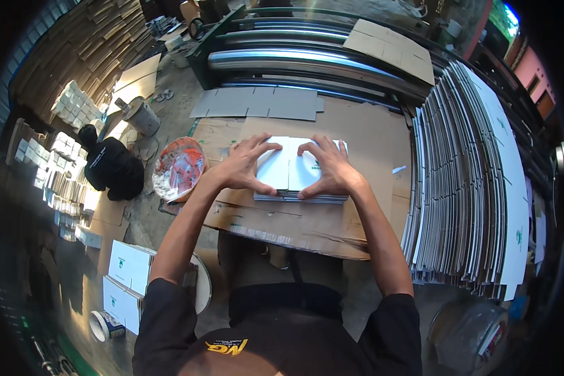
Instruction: The person folds flaps on cardboard box blanks, aligns and stacks them, and places the stack onto an adjacent pile. The person then takes another batch of cardboard blanks from a pile and bends them along their crease lines.
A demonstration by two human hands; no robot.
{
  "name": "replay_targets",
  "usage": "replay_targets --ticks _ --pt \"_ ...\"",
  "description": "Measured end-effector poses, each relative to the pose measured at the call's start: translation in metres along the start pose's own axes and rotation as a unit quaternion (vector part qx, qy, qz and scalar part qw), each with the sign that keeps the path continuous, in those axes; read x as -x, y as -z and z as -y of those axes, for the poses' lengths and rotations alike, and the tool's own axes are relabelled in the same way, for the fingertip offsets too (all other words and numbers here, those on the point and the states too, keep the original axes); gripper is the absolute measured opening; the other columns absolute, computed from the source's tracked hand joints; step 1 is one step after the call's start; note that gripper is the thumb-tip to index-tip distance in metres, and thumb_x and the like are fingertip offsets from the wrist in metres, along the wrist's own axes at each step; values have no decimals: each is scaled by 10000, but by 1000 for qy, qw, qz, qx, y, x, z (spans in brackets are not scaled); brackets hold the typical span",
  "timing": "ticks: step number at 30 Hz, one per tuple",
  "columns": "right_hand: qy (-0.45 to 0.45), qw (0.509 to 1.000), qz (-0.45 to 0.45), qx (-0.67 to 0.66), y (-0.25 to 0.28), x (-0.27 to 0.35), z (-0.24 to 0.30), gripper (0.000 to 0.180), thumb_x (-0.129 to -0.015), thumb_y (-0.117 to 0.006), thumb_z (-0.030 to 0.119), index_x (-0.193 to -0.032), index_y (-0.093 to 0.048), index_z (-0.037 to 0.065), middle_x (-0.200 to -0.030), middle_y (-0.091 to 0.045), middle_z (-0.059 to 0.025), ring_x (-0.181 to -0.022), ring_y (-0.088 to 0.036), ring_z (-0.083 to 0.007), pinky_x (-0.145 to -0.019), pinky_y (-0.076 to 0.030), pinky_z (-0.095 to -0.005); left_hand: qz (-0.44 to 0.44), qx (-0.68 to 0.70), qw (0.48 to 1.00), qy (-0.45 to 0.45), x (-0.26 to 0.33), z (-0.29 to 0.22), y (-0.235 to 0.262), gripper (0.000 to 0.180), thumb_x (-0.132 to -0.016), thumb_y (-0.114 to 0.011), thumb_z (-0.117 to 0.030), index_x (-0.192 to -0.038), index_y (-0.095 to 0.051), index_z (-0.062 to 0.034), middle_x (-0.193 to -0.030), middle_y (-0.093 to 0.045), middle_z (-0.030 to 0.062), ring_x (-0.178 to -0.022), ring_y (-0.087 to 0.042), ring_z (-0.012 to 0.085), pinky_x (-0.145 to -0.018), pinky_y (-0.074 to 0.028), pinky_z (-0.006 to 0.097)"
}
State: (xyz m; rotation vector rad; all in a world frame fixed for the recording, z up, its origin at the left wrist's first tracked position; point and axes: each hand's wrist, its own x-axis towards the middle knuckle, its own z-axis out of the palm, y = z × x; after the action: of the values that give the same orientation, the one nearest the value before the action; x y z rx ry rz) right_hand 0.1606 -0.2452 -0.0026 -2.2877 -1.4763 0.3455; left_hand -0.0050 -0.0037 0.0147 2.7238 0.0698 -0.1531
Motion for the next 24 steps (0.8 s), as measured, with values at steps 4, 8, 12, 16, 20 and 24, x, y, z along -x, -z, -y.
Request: replay_targets --ticks 4,8,12,16,20,24 --pt "-3 1000 -2 -4 1 2 2 1050 -474 -973 563 -1390 -566 250 -1548 -423 -157 -1546 -305 -426 -1291 -101 -713 11 -10 1000 16 5 5 4 1197 -571 -905 -741 -1585 -461 -285 -1718 -265 159 -1596 -217 432 -1286 -175 630" --pt "0 1000 -7 -8 2 0 2 1033 -472 -975 577 -1370 -585 248 -1535 -442 -161 -1539 -322 -431 -1288 -100 -717 24 -13 999 18 2 5 5 1142 -625 -859 -781 -1588 -481 -298 -1720 -268 148 -1601 -207 421 -1288 -173 628" --pt "-1 1000 -14 -9 0 -2 1 1035 -464 -977 585 -1364 -591 246 -1544 -443 -167 -1542 -319 -434 -1286 -99 -721 -1 -17 1000 25 -3 10 -4 1013 -738 -762 -811 -1583 -503 -317 -1710 -300 135 -1593 -220 414 -1290 -165 627" --pt "-3 1000 -15 -1 -2 -3 1 1061 -446 -980 597 -1370 -592 248 -1561 -432 -168 -1546 -314 -433 -1286 -99 -722 -22 -41 999 18 -3 11 -11 987 -748 -754 -815 -1564 -524 -311 -1699 -322 138 -1583 -241 411 -1289 -146 637" --pt "-11 1000 -3 4 -1 -3 3 1151 -425 -984 611 -1437 -554 271 -1588 -406 -171 -1560 -289 -429 -1294 -90 -714 -33 -34 999 12 -1 10 -12 983 -736 -767 -814 -1545 -541 -305 -1694 -331 138 -1581 -241 418 -1292 -130 635" --pt "-19 1000 6 11 -1 -3 5 1307 -405 -997 594 -1564 -458 322 -1628 -363 -180 -1578 -251 -426 -1302 -85 -700 -46 -29 999 2 -3 11 -16 989 -730 -770 -815 -1545 -540 -305 -1692 -336 140 -1578 -244 423 -1291 -122 636"
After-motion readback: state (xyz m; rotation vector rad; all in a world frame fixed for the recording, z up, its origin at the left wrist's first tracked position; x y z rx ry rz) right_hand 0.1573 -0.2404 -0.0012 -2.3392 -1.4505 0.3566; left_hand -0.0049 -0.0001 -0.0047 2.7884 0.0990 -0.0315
